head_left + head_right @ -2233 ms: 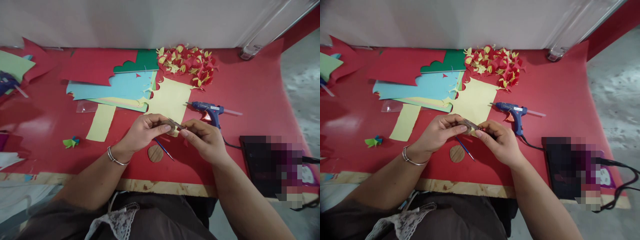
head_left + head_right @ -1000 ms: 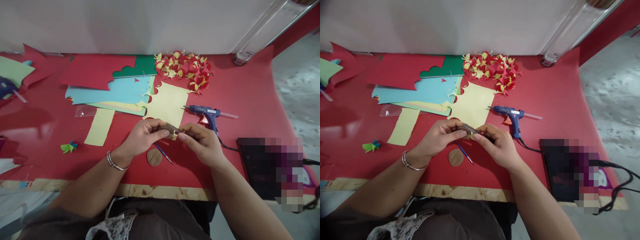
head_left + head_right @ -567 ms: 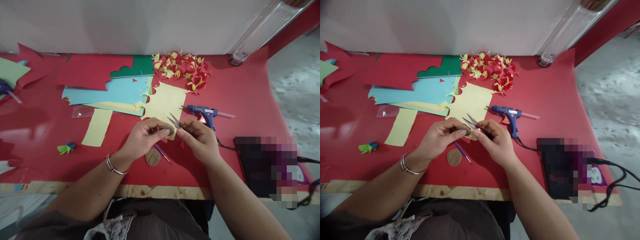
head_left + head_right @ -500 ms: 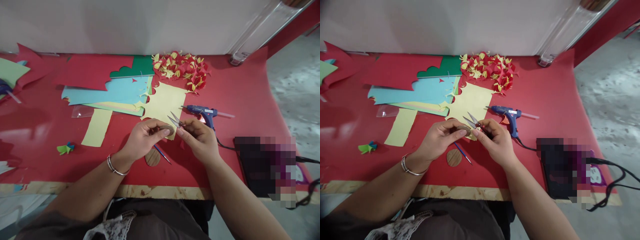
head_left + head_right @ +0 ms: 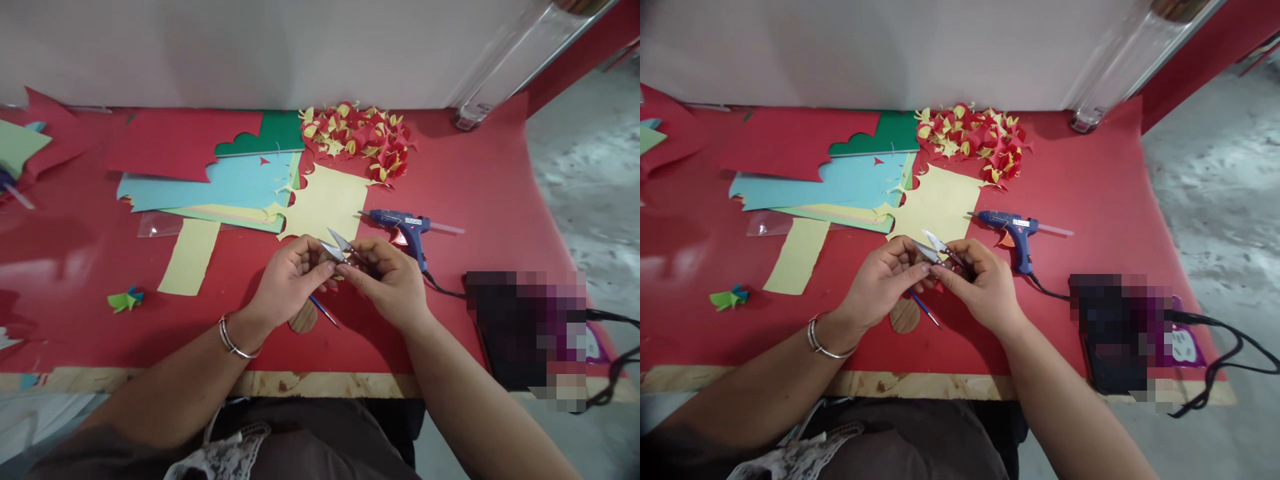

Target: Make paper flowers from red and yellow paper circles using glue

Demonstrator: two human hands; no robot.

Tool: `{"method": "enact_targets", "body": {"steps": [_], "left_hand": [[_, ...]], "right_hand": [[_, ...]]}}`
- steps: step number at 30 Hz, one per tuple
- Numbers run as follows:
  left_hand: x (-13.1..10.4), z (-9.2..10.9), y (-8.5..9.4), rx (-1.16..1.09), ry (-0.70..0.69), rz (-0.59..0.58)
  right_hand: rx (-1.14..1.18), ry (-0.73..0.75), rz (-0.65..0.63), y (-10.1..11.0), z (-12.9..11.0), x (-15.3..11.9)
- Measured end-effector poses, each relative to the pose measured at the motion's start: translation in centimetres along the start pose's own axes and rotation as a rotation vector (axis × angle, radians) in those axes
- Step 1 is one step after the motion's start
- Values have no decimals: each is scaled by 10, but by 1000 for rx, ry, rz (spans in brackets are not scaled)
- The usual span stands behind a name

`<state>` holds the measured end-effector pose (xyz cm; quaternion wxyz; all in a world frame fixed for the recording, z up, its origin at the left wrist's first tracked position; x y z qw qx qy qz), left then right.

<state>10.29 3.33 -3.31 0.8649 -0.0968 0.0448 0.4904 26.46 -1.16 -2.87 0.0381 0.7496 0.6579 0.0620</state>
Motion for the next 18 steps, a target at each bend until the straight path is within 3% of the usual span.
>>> {"method": "enact_targets", "body": {"steps": [11,18], "left_hand": [[1,6,9,110,-24,-9],[1,5,8,-15,-11,0]], "right_hand": [[20,6,2,0,-3,0],[29,5,15,1,0,1]]}}
Point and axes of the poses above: each hand's wrist, its own x-axis towards the middle knuckle, its own y-axis out of the back of the hand, z = x × y, the point moved 6 cm from there along x, towards the middle knuckle, and after that the axes turned 5 degrees about x, right-handed, at the moved point
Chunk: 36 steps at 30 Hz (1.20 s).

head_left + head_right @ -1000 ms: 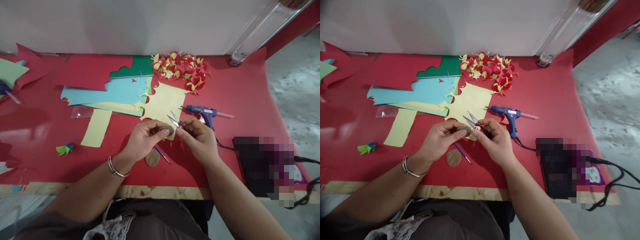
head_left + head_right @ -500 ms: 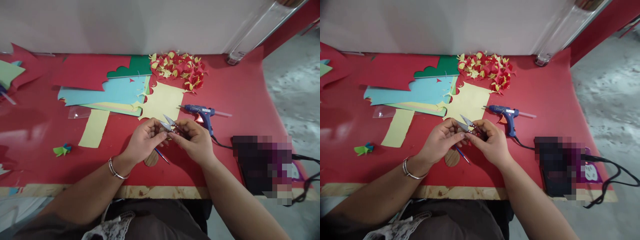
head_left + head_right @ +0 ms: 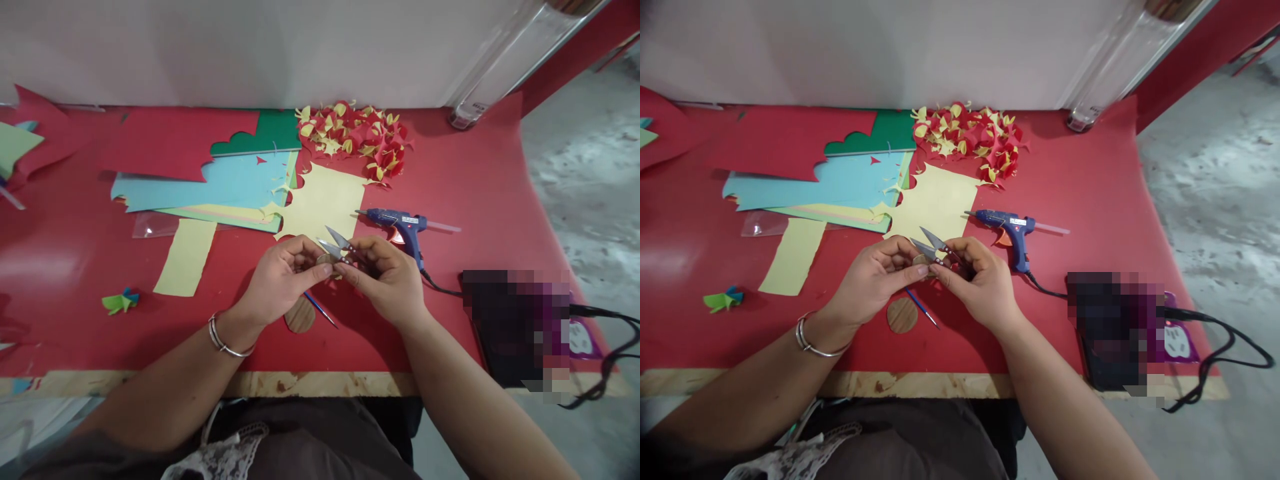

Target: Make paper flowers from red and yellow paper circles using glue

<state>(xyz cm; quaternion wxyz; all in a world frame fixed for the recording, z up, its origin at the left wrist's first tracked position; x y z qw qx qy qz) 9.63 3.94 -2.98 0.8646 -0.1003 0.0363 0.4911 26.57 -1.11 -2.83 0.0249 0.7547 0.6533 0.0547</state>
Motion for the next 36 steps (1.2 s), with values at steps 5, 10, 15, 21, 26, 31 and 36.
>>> {"method": "enact_targets", "body": {"steps": [5,10,15,21,26,31,36], "left_hand": [[1,-3,-2,-94,4,32],[0,-6,-4,-91,47,13],[0,-12,-8,-155,154,-88],[1,-11,-6,-201,155,-43],[2,-10,0,-280,216,80],[2,-7,3,-326,135,118],[2,-4,-1,-340,83,62]], "right_hand": [[-24,-1,19,1,1,1],[-22,13,19,1,-3,1],[-36,5,7,0,-5,1],[-49,24,71,6,-2,0],[-86,-1,51,8,1,0],[-93,24,-32,1,-10,0],[-125,59,-91,-3,-17,-1]]}}
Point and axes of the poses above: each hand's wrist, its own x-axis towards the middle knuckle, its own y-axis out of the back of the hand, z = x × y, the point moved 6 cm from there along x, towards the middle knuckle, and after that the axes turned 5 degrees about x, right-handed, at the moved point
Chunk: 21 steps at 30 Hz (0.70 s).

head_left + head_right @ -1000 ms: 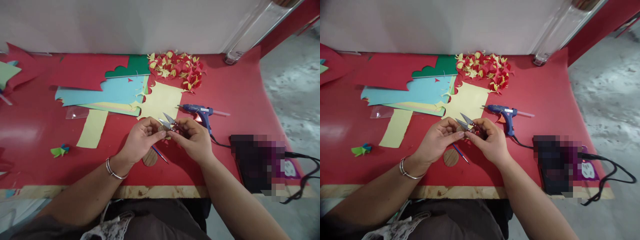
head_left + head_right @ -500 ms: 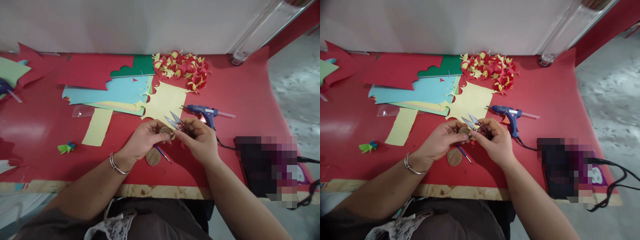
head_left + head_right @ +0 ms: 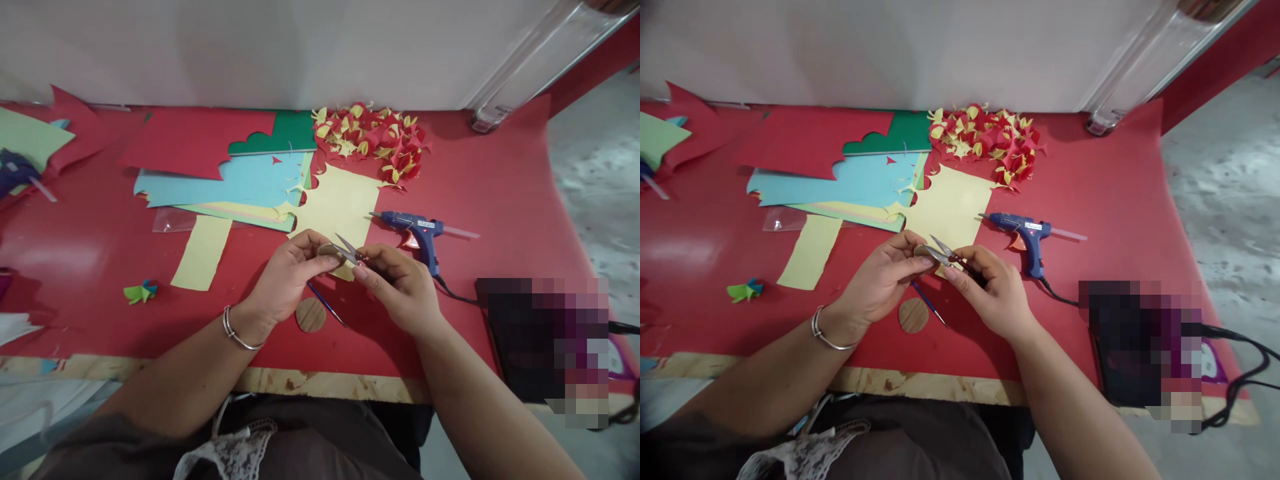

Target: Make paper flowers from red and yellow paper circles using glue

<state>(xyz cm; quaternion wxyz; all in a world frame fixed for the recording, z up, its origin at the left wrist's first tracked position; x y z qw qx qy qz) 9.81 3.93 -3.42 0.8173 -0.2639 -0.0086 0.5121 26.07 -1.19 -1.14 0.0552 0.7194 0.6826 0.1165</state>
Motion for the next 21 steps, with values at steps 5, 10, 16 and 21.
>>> {"method": "enact_targets", "body": {"steps": [5,10,16,21], "left_hand": [[-1,1,-4,-17,-17,-61],[-1,0,-6,-30,-9,-101],[-1,0,-9,-60,-1,-127],[-1,-1,-9,-64,31,-134]], "right_hand": [[-11,28,-11,0,-2,-2],[-19,25,-22,1,-1,-3],[-21,13,-28,1,-1,-4],[-7,-8,-34,1,-2,-3]]}}
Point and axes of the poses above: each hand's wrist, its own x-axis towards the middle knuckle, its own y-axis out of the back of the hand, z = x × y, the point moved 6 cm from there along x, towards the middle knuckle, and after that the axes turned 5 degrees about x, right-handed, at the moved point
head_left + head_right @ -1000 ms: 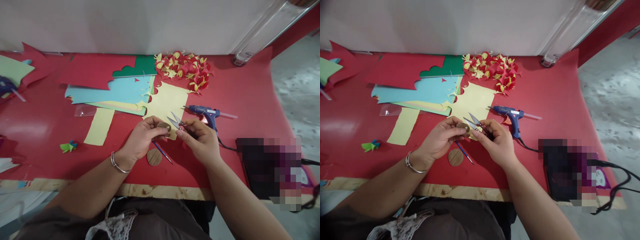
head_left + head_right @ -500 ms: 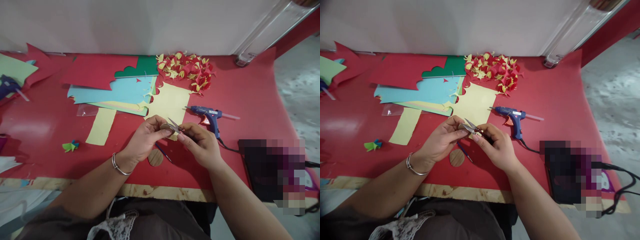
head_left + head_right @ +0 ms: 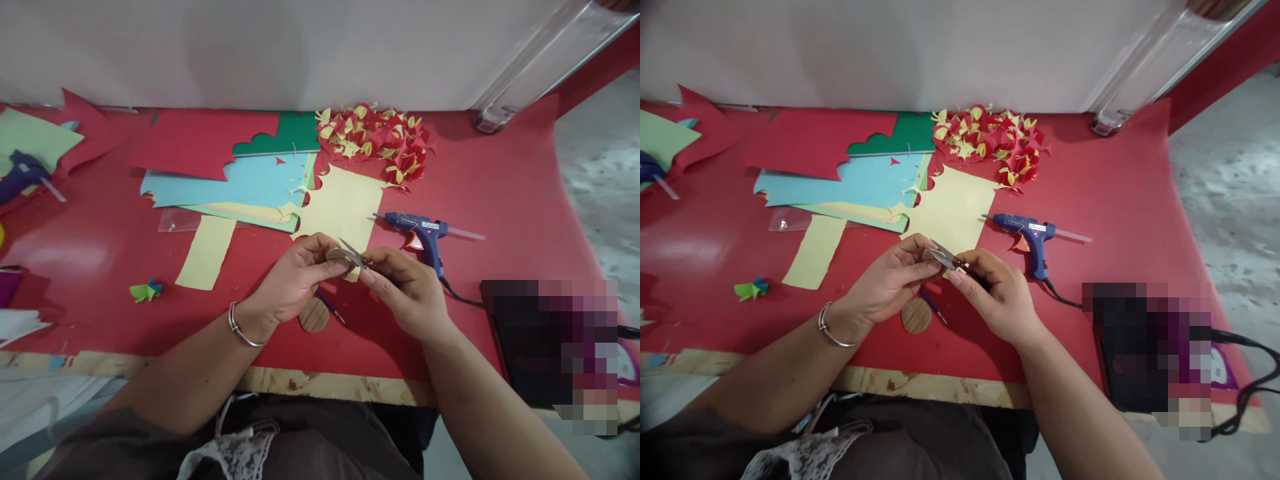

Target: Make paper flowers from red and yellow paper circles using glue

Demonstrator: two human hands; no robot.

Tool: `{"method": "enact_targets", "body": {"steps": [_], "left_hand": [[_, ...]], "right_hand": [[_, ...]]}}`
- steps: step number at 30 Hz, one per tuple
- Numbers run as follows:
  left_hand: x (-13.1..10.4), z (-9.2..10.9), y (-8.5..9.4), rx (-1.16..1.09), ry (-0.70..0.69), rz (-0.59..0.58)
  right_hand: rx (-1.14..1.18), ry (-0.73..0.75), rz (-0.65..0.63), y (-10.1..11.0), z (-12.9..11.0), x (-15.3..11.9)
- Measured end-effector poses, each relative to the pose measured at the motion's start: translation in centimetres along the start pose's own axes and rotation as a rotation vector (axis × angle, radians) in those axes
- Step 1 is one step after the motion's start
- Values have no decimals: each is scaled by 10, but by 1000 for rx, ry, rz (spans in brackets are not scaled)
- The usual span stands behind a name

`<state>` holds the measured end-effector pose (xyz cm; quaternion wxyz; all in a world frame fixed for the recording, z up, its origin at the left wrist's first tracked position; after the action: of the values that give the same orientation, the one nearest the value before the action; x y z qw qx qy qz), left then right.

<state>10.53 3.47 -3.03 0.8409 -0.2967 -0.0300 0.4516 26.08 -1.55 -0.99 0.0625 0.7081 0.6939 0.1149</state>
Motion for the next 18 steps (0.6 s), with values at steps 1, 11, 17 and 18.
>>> {"method": "enact_targets", "body": {"steps": [1,11,17,18], "left_hand": [[0,0,0,-2,7,-2],[1,0,1,-1,27,-1],[0,3,0,-8,15,7],[0,3,1,-7,14,9]], "right_hand": [[0,1,1,0,0,0],[-7,14,-1,1,0,-1],[-33,15,15,2,-2,0],[-33,11,9,2,-2,1]]}}
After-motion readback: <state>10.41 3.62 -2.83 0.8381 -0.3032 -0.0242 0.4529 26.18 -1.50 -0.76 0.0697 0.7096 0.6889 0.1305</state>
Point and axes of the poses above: each hand's wrist, its own x-axis towards the middle knuckle, its own y-axis out of the back of the hand, z = x × y, the point moved 6 cm from there along x, towards the middle knuckle, and after that the axes turned 5 degrees about x, right-handed, at the moved point
